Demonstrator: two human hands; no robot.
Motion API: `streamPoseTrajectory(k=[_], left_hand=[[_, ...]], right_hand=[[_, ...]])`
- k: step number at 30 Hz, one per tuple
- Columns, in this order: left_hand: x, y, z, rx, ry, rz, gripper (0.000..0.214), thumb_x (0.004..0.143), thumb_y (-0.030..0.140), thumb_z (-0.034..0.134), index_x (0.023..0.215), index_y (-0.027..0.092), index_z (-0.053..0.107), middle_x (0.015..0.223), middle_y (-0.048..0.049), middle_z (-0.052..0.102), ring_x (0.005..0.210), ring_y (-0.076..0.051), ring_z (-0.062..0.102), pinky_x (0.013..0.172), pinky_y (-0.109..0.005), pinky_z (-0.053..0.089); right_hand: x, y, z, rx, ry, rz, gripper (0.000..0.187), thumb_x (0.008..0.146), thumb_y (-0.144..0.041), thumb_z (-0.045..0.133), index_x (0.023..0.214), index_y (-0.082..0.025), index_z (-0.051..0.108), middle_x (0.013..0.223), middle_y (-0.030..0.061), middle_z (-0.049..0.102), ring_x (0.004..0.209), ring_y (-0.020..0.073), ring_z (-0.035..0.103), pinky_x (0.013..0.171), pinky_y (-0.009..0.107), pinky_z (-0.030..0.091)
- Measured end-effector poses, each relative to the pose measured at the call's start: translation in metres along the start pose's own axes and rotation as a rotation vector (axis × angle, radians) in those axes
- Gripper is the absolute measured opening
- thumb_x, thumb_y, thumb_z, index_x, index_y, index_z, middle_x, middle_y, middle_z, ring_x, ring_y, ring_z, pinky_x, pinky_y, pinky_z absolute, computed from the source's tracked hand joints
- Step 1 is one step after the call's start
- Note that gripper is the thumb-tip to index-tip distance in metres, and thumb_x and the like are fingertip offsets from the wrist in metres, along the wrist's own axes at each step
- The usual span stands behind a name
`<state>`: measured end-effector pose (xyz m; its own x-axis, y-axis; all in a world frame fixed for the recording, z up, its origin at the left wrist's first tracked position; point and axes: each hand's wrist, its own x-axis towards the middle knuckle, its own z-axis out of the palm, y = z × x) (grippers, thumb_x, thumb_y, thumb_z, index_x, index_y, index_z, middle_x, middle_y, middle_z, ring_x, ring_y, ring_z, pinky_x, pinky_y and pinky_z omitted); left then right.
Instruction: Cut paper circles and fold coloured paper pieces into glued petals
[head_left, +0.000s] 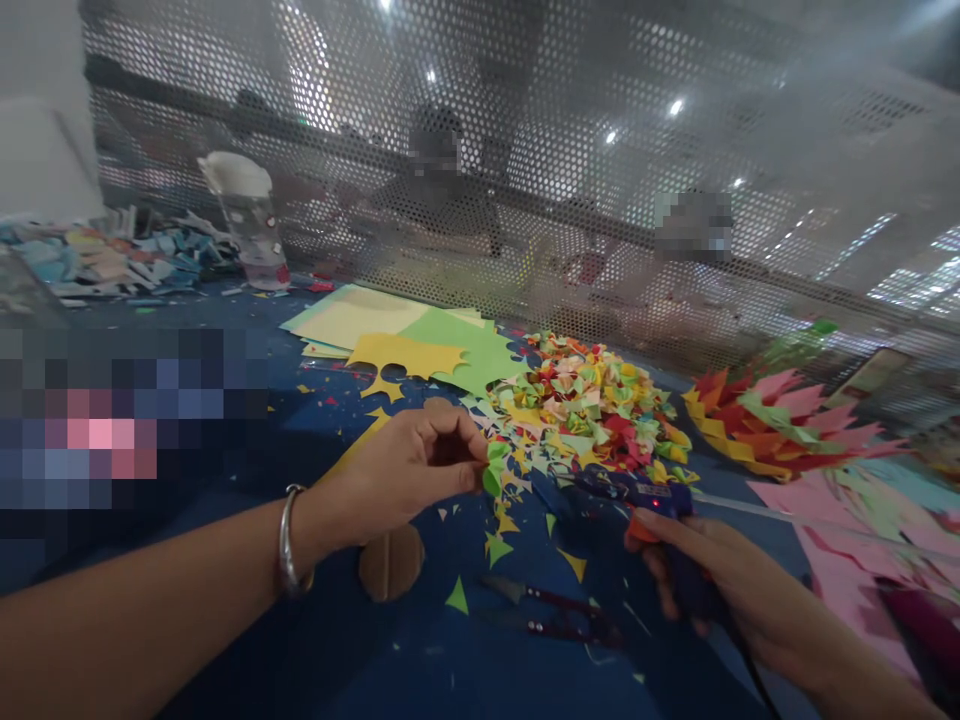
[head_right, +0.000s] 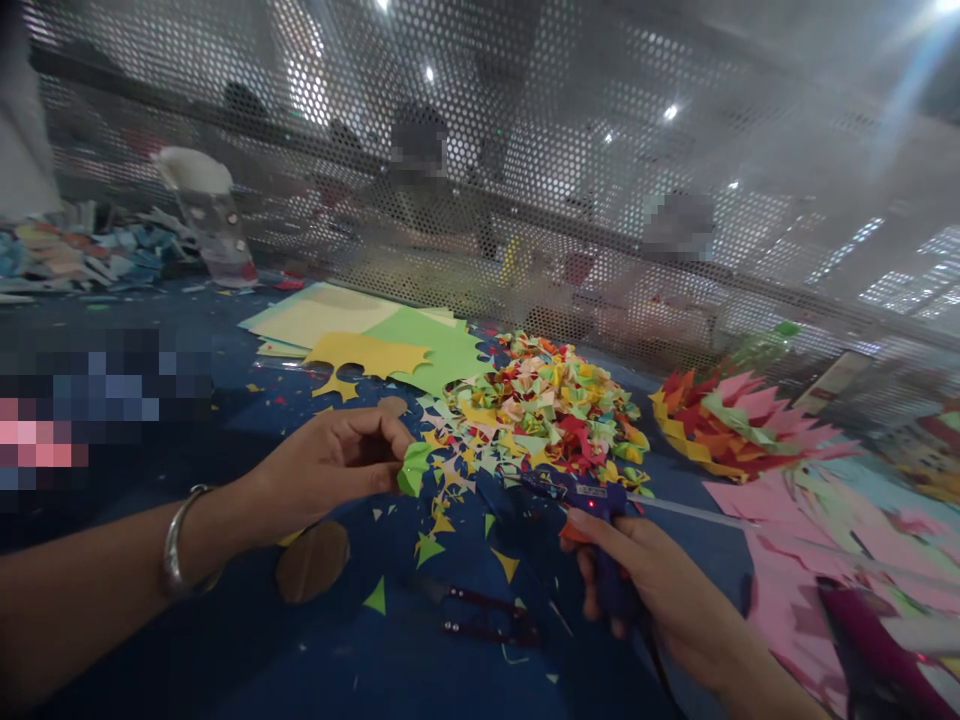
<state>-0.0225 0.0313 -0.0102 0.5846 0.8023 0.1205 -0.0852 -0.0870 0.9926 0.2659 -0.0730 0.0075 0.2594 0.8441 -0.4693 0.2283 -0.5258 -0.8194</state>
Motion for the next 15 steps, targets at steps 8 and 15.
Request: streamPoseTrajectory(k=[8,15], left_hand=[[0.001,0.002,0.0,-0.034,0.016,0.002,0.018,0.074,0.023,0.074,0.081,0.016,0.06,0.077,0.0022,0.058,0.071,-0.01,0.057,0.067,-0.023,0.047],[0.002,0.003,0.0,0.042,0.044,0.014,0.013,0.073,0.018,0.07,0.08,0.016,0.06,0.077,0.0026,0.057,0.07,-0.009,0.055,0.066,-0.023,0.046]], right_hand=[[-0.002,0.003,-0.013,-0.872,0.423,-0.356,0.047,0.081,-0.059,0.06,0.054,-0.022,0.052,0.043,-0.0026,0.046,0.041,0.0143,0.047,0.044,0.027,0.029],[-0.01,-0.025,0.053,-0.934,0.111,-0.727,0.019,0.093,-0.031,0.049,0.085,-0.022,0.064,0.076,0.0025,0.069,0.067,0.0182,0.064,0.063,0.029,0.046]])
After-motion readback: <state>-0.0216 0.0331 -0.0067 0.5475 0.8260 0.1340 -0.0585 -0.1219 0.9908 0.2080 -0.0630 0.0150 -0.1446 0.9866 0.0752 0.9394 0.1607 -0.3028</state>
